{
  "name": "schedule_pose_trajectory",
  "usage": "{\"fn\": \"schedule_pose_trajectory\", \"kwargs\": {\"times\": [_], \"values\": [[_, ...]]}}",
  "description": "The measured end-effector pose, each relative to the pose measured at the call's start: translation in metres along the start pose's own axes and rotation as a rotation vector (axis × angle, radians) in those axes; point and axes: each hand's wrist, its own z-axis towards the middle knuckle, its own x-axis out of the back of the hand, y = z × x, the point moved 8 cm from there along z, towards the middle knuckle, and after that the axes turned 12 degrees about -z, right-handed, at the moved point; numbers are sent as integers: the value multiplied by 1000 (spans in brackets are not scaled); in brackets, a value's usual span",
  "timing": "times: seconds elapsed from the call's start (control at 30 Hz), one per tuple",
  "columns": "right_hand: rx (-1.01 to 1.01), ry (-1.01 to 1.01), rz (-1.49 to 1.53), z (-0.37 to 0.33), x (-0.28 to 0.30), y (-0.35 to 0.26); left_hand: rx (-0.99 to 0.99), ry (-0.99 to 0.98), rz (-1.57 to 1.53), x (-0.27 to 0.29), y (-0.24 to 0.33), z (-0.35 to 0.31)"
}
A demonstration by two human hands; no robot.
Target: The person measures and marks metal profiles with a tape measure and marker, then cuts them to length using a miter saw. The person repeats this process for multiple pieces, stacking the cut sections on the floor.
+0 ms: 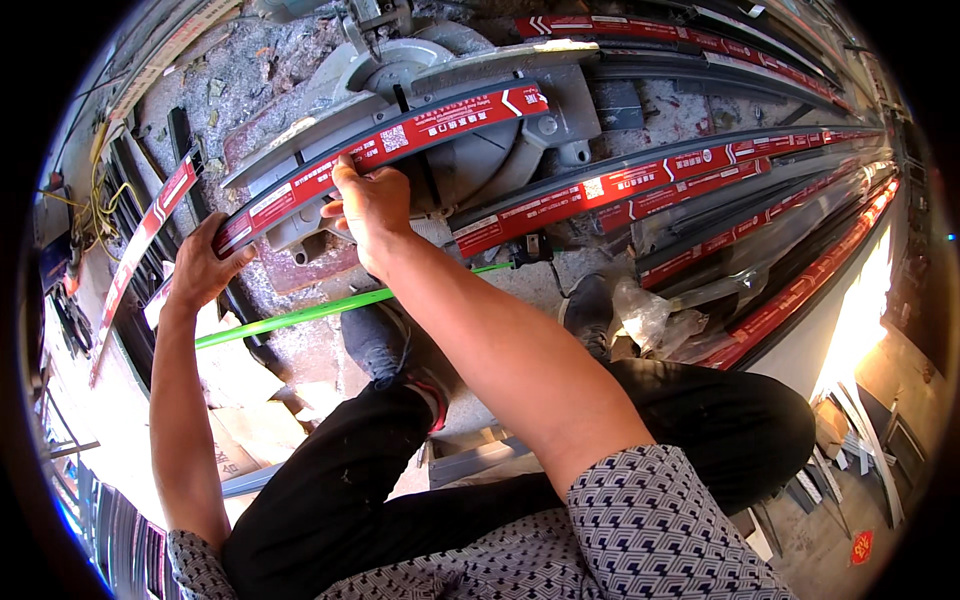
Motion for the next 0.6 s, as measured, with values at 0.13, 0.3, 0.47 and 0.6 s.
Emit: {"fn": "schedule_pose_trajectory", "kwargs": {"times": [0.13,0.3,0.47,0.6], "values": [[-34,-42,14,6,-5,3,-39,49,-38,0,-16,-2],[-33,-66,-10,12,-6,3,-70,65,-3,4,-23,5],[-23,-121,-84,14,-2,4,-93,83,38,8,-20,12],[26,-123,-98,16,5,1,-125,85,12,9,-17,15]]}}
